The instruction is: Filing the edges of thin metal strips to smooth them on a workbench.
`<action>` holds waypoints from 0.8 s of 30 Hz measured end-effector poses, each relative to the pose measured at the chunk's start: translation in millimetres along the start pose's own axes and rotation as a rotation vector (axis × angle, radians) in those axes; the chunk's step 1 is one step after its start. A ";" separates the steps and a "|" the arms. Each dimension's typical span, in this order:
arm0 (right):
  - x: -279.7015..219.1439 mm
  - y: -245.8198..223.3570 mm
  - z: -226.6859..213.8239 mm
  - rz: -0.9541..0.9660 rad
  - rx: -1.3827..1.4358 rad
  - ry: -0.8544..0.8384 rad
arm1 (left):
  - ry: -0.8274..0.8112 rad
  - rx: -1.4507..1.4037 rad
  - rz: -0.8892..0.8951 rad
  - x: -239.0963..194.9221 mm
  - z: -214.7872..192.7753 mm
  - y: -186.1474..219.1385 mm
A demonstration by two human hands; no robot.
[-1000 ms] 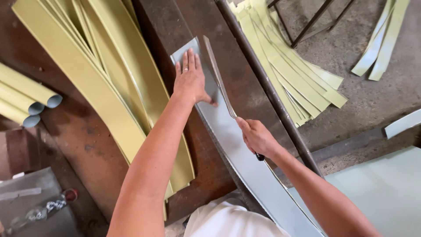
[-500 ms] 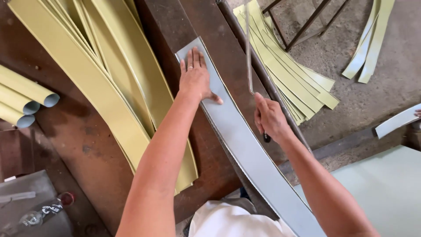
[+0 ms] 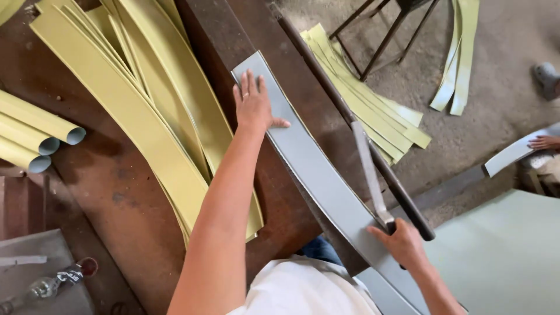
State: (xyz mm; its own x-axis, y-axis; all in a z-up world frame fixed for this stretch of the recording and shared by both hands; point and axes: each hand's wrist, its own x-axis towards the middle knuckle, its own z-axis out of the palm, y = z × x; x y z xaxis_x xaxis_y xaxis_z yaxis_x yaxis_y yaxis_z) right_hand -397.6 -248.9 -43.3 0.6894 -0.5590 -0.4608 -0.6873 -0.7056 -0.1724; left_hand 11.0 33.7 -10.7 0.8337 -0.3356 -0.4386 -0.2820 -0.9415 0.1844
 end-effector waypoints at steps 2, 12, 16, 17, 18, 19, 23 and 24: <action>-8.2 14.3 1.9 -0.031 0.048 -0.026 | 0.232 -0.229 -0.034 -48.8 32.2 9.7; 60.1 -114.5 -20.6 -0.367 0.463 -0.012 | -0.046 -1.251 -0.002 -272.6 193.1 156.6; 58.3 -149.8 -61.4 -0.852 0.565 0.152 | 0.099 -1.495 -0.117 -214.9 217.2 122.8; 49.3 -146.6 -73.4 -0.903 0.517 0.180 | 0.260 -1.488 -0.243 -198.5 198.1 111.8; 40.0 -143.9 -85.0 -0.953 0.469 0.208 | 0.423 -1.470 -0.367 -182.0 179.4 100.1; 18.6 -134.8 -92.2 -0.947 0.472 0.197 | 0.416 -1.466 -0.377 -171.7 183.9 90.4; -31.3 -55.8 -53.5 -0.398 0.430 -0.231 | 0.629 -1.092 -0.397 -132.3 193.6 74.3; -40.1 -22.4 -24.9 -0.456 0.324 -0.127 | 0.723 -1.083 -0.406 -128.4 198.1 77.4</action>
State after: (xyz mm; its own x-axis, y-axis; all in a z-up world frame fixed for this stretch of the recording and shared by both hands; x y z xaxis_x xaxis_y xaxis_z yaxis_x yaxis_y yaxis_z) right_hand -404.2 -221.5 0.8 0.9136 -0.1585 -0.3745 -0.3755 -0.6823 -0.6273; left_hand -212.0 -2.1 -114.3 0.9226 0.3617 -0.1343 0.2718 -0.3623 0.8916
